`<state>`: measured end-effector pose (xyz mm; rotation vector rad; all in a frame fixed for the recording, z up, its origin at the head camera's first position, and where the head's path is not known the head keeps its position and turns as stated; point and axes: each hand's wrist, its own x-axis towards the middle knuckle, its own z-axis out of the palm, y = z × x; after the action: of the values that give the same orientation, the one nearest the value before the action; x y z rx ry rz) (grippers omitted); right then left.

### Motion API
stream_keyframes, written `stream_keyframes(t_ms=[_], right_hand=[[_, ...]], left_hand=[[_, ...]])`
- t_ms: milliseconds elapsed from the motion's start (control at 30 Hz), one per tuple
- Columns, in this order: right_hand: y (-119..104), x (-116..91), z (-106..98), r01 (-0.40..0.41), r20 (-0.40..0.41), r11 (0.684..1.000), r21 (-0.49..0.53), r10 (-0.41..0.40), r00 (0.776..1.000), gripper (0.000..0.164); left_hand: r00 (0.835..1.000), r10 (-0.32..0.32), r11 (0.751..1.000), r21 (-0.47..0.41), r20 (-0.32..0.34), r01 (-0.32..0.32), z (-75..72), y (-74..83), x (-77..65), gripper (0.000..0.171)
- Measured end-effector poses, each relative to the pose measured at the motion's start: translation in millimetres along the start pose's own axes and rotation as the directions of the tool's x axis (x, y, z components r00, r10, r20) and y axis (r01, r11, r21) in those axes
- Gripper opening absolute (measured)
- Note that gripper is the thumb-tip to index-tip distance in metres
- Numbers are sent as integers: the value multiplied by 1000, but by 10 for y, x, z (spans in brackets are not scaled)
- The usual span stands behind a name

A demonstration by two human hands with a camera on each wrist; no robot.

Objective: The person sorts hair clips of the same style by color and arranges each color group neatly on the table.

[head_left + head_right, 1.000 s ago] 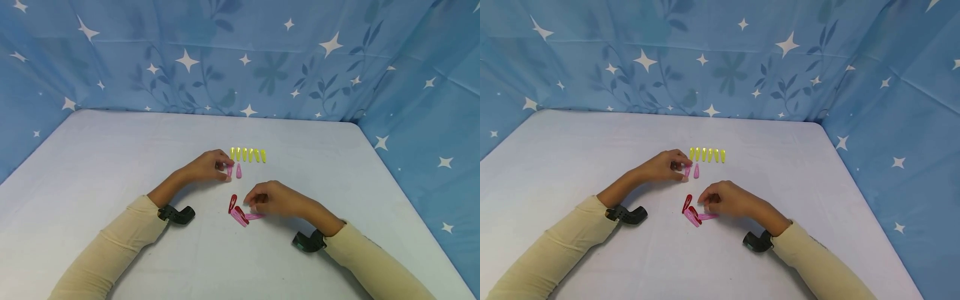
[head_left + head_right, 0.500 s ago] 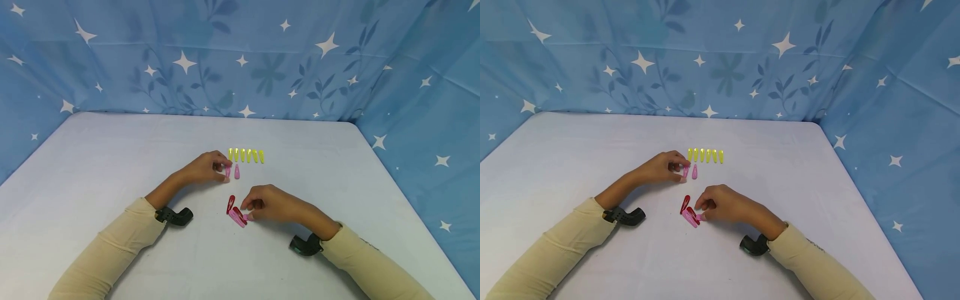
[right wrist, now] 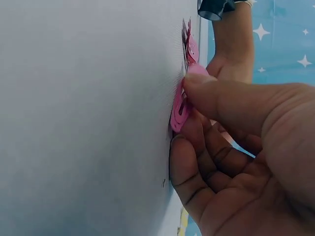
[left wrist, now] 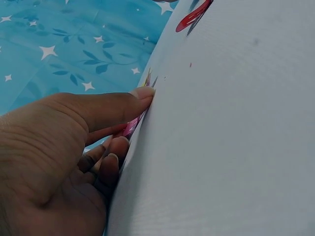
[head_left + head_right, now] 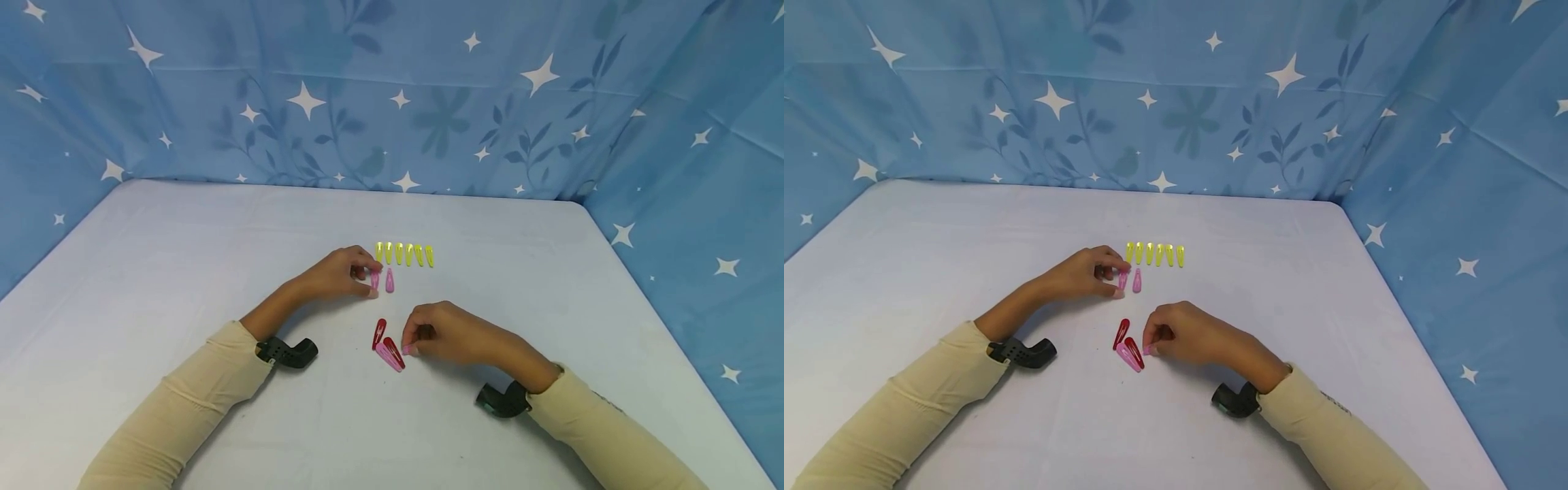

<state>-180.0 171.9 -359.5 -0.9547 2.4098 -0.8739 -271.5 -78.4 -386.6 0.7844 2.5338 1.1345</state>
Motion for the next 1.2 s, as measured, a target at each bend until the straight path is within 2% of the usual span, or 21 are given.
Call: stream_keyframes(t_ms=[333,533,767,967,1200], right_hand=[[48,52,-78,-57,-5,992,112,58,998,8],[107,140,-137,-40,-41,994,97,45,998,20],[161,223,-287,-45,-139,996,77,55,989,16],[235,337,-355,-71,-168,990,124,91,982,10],[294,468,-360,-30,-207,988,149,61,977,9]], left_hand=[[1000,15,1000,0,2,-15,-10,18,17,45],[1000,-8,1000,16,1,8,-23,7,-9,45],[1000,3,1000,1,7,-3,5,2,19,46],[1000,-2,1000,2,14,2,3,19,21,46],[1000,-21,1000,-15,10,21,-1,24,20,47]])
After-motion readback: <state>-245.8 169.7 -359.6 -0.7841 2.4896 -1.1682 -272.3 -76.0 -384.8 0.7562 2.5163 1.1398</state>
